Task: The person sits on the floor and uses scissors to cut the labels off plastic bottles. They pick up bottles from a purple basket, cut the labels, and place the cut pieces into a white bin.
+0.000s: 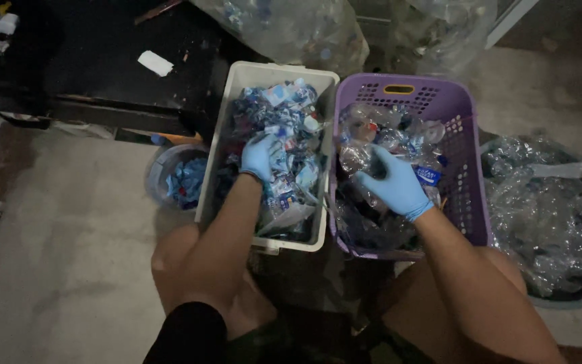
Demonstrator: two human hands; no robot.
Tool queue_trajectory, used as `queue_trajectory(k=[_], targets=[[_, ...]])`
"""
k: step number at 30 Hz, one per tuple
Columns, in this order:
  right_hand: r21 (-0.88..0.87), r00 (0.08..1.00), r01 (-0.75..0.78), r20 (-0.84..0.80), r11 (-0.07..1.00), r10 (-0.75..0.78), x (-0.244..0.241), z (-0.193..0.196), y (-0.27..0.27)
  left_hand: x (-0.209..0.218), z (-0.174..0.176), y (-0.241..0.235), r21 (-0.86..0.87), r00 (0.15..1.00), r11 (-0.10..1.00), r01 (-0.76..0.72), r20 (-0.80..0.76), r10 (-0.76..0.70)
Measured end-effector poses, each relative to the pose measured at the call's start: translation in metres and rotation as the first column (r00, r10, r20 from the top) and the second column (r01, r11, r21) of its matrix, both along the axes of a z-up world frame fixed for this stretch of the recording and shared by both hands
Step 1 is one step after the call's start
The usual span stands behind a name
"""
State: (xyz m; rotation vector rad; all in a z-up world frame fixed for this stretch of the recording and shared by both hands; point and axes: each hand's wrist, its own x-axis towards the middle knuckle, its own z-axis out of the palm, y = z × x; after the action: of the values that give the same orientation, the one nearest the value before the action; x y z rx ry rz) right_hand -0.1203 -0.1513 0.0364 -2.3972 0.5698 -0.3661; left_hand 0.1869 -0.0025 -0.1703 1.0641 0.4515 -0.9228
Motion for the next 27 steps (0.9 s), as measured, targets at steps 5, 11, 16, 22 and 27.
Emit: queue_trajectory(k=[5, 11, 16, 22, 27], targets=[[0.214, 0.994, 0.1, -0.057, 0.972, -0.09, -0.005, 0.015, 0.017, -0.013, -0.01, -0.012, 0.157, 0.961, 0.979, -0.131, 0.263, 0.086], [0.4, 0.988, 0.155, -0.074, 0.903, -0.137, 0.005, 0.041, 0.053, -0.163, 0.246, 0.008, 0.149, 0.696, 0.987, 0.057, 0.703, -0.146], [0.302, 0.996, 0.044, 0.063, 0.952, -0.065, 0.009, 0.019, 0.06, -0.193, 0.172, -0.014, -0.112, 0.793, 0.941, 0.318, 0.576, -0.199], [0.525, 0.973, -0.05, -0.167, 0.85, 0.16, 0.003, 0.05, 0.075, -0.199, 0.191, -0.01, -0.157, 0.861, 0.967, 0.201, 0.5, -0.097], [0.5, 0.96, -0.057, -0.211, 0.864, 0.185, 0.007, 0.043, 0.087, -0.173, 0.179, -0.01, -0.112, 0.942, 0.989, 0.093, 0.331, -0.051]])
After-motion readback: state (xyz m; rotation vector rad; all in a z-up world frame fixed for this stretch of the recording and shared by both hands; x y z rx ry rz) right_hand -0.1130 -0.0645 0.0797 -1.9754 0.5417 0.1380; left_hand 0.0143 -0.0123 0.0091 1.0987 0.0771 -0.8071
